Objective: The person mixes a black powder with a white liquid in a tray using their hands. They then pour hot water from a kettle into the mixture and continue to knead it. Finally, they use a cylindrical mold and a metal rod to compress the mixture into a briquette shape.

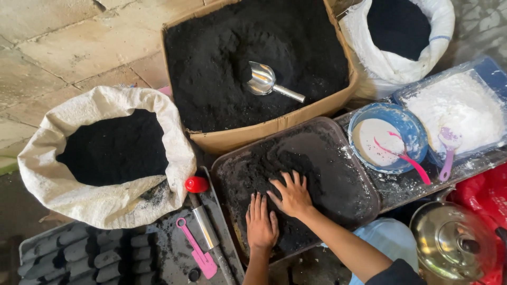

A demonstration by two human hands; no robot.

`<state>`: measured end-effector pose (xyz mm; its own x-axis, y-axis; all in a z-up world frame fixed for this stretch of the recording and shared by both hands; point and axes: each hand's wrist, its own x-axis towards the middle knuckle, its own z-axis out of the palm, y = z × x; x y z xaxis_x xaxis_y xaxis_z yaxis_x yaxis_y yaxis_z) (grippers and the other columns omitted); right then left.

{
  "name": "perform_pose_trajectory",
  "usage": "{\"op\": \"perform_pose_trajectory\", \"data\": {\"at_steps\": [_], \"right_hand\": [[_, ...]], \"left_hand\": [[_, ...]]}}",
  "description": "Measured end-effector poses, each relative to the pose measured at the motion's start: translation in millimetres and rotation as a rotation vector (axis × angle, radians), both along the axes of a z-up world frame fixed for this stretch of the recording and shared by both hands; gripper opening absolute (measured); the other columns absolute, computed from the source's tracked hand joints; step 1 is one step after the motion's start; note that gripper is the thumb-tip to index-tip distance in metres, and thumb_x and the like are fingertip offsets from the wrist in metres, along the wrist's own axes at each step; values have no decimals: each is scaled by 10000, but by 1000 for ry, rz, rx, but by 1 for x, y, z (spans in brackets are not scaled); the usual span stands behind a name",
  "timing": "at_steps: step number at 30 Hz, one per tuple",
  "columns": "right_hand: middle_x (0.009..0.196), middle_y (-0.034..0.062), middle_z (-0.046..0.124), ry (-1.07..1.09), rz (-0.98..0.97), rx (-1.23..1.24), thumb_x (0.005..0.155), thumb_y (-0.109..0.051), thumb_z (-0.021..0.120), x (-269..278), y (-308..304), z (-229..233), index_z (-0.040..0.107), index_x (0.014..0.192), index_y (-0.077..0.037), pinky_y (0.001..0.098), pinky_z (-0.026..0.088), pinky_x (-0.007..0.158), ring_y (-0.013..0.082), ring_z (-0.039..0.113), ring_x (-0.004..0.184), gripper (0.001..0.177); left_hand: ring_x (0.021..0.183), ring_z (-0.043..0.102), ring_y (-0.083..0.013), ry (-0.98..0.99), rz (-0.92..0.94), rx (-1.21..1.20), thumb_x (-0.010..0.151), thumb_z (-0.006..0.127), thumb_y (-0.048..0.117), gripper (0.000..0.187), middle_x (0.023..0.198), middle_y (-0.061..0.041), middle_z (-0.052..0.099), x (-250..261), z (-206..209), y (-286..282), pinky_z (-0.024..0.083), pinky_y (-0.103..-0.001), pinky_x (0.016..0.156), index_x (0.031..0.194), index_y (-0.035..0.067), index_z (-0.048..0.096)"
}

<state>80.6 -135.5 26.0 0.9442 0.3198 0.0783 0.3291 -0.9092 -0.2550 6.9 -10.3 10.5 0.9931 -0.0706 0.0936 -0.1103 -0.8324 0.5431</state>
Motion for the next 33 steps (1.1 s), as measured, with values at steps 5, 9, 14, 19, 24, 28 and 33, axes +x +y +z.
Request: {"op": "perform_pose_trajectory", "data": {"at_steps": [5,9,14,19,24,28,33], "right_hand": [[850,90,487,-197,-17,46,805,-387,555,16,2,-12,556,731,-123,579,444,655,316,451,811,274],[946,152,502,-24,-37,202,834,-341,539,22,1,3,558,761,-85,628,360,754,373,441,906,268],[1226,16,374,212,-199,317,799,-446,478,1,-31,29,484,1150,-306,579,234,905,247,294,1204,378],[1330,81,378,74,-391,536,888,-290,378,23,-57,7,427,1278,-201,532,206,972,255,306,1264,403],[1259,131,499,209,-84,805,901,-288,383,47,-23,0,549,1171,-86,478,214,989,294,363,1251,375],[1221,154,522,227,-152,929,901,-253,447,38,-17,-15,554,1176,-57,434,288,1002,287,440,1185,355],[1286,214,419,49,-88,670,894,-125,407,-9,-18,11,413,1279,0,444,318,973,334,375,1213,405]], "left_hand": [[1304,214,-300,53,15,-14,901,297,308,479,1381,-138,301,5,2,-1,256,-460,990,1290,33,351],[1045,436,-348,-264,99,-239,874,401,227,378,1121,-193,447,26,9,7,344,-445,885,1170,-6,432],[1193,332,-321,-100,190,-131,868,367,348,453,1251,-132,351,83,5,31,302,-475,953,1238,87,380],[1306,249,-274,49,68,-228,929,269,376,480,1369,-132,344,114,12,18,179,-451,1059,1305,94,365],[1246,362,-270,92,54,-600,930,209,314,456,1266,-117,480,112,10,-18,240,-410,1056,1242,102,465],[1247,350,-289,138,64,-758,930,151,301,506,1292,-165,448,93,30,-35,246,-387,1057,1278,64,433],[1303,192,-340,-1,-150,-496,923,171,292,527,1406,-181,252,55,51,-49,141,-466,1038,1360,9,255]]}}
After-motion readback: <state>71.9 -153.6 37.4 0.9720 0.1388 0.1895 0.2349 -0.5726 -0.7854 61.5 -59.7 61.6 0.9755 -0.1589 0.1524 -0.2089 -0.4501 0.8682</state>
